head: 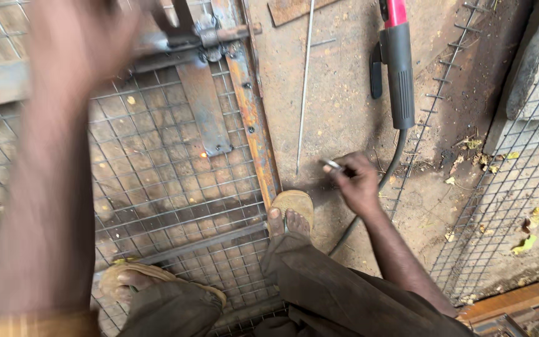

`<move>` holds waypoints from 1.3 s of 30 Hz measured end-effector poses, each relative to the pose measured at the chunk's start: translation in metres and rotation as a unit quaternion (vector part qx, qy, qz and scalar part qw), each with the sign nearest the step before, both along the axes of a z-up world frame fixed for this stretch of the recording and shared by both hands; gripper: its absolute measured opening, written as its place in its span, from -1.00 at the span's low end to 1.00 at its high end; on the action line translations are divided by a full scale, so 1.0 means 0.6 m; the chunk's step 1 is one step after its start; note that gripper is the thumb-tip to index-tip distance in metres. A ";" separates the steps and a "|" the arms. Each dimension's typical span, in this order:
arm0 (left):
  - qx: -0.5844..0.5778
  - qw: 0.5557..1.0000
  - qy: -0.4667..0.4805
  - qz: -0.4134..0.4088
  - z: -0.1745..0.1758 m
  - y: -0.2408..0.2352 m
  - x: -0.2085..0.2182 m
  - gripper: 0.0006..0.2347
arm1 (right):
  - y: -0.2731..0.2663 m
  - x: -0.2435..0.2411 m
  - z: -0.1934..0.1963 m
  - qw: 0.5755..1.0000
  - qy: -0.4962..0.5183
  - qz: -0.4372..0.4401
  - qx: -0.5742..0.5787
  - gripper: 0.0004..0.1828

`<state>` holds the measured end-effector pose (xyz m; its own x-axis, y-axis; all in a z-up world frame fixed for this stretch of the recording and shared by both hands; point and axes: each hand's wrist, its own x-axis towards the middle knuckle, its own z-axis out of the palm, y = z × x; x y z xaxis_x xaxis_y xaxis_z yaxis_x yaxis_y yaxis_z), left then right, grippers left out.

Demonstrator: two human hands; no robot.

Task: The person welds a metal latch onto a wire mesh gate using a handheld welding torch and filler rods. They position the latch, apply welds along its edges, and reposition the latch to continue welding.

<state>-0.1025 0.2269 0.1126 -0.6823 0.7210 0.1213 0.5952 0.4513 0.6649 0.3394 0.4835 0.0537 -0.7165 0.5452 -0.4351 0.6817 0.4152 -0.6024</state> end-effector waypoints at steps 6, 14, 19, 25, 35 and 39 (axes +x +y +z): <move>-0.104 0.987 0.098 -0.076 -0.037 -0.087 0.232 -0.81 | 0.004 -0.158 0.070 0.990 0.075 0.016 -0.114 -0.81; -0.024 0.977 -0.193 0.087 -0.035 -0.059 0.331 -0.78 | -0.078 -0.312 0.064 0.942 0.067 0.043 -0.327 -0.75; 0.212 0.790 -0.500 0.283 -0.077 -0.029 0.386 -0.73 | -0.155 -0.290 0.051 0.950 0.177 0.112 -0.233 -0.73; 0.237 0.779 -0.498 0.300 -0.077 -0.009 0.394 -0.75 | -0.188 -0.241 0.049 0.928 0.276 0.246 -0.043 -0.73; 0.134 0.885 -0.391 0.215 -0.118 -0.071 0.315 -0.77 | -0.156 -0.236 0.007 0.946 0.129 0.062 -0.291 -0.77; 0.089 0.930 -0.299 0.193 -0.118 -0.057 0.308 -0.89 | -0.153 -0.240 0.003 0.964 0.066 0.098 -0.238 -0.75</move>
